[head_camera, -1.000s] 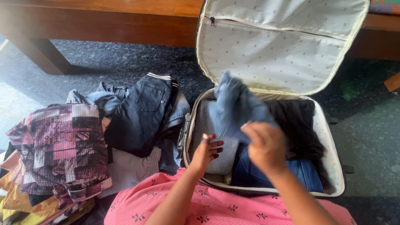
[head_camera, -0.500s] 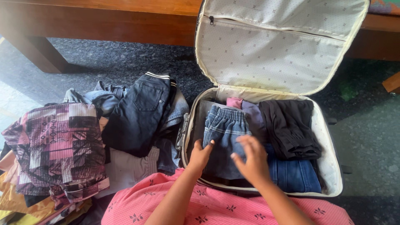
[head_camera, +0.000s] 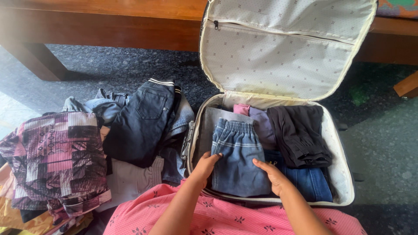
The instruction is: The person places folded clothes including a grey shirt, purple leggings, and blue jeans into an open suitcase on the floor.
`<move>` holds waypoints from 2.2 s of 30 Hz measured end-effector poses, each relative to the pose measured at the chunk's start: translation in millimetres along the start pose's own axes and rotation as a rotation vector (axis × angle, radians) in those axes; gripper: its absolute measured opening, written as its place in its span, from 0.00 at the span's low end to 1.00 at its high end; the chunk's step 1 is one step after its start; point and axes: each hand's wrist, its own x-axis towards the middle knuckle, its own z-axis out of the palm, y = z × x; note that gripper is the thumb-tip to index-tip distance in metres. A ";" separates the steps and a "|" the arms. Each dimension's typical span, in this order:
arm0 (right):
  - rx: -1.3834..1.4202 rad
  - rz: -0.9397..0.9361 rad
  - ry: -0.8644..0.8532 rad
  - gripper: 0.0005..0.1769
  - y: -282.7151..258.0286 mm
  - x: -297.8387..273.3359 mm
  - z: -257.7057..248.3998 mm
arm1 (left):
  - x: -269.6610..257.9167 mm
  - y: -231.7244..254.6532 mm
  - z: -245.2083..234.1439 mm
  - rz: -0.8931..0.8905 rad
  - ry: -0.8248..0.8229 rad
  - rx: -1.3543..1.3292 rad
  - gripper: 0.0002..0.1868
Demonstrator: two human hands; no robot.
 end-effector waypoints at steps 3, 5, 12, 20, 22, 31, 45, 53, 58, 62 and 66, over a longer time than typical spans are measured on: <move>0.176 0.090 -0.124 0.39 3.0 0.9 -6.0 | -3.4 2.3 0.5 -0.035 -0.064 -0.019 0.30; 0.163 0.004 -0.100 0.37 4.2 1.9 -7.7 | -4.6 2.2 2.0 -0.029 -0.057 -0.003 0.30; -0.023 -0.281 -0.059 0.33 -5.7 -7.9 -14.9 | -4.2 3.5 11.3 0.200 -0.127 0.074 0.31; 0.067 -0.649 0.097 0.32 -49.3 1.1 -62.0 | 26.6 37.9 80.7 0.506 -0.277 0.073 0.33; 0.048 -0.654 0.084 0.33 -60.0 4.7 -73.5 | 35.5 39.6 93.5 0.513 -0.332 -0.023 0.34; -0.748 -0.739 0.499 0.55 -52.1 30.4 -68.1 | 88.1 -15.4 93.4 0.288 -0.132 0.368 0.36; -1.110 -1.123 0.884 0.39 -66.1 -23.5 -8.7 | 30.9 46.0 93.3 0.779 0.361 1.189 0.28; -1.275 -0.982 0.696 0.40 -76.2 20.3 29.3 | 70.9 54.6 86.5 0.644 0.442 1.359 0.33; -1.300 -0.854 0.681 0.43 -81.7 38.3 40.9 | 85.5 46.5 76.6 0.537 0.478 1.456 0.37; -1.351 -0.735 0.671 0.46 -81.4 45.0 48.0 | 79.8 48.7 64.2 0.443 0.416 1.581 0.41; -1.363 -0.612 0.617 0.48 -82.0 51.7 39.6 | 73.0 54.0 58.2 0.369 0.390 1.548 0.42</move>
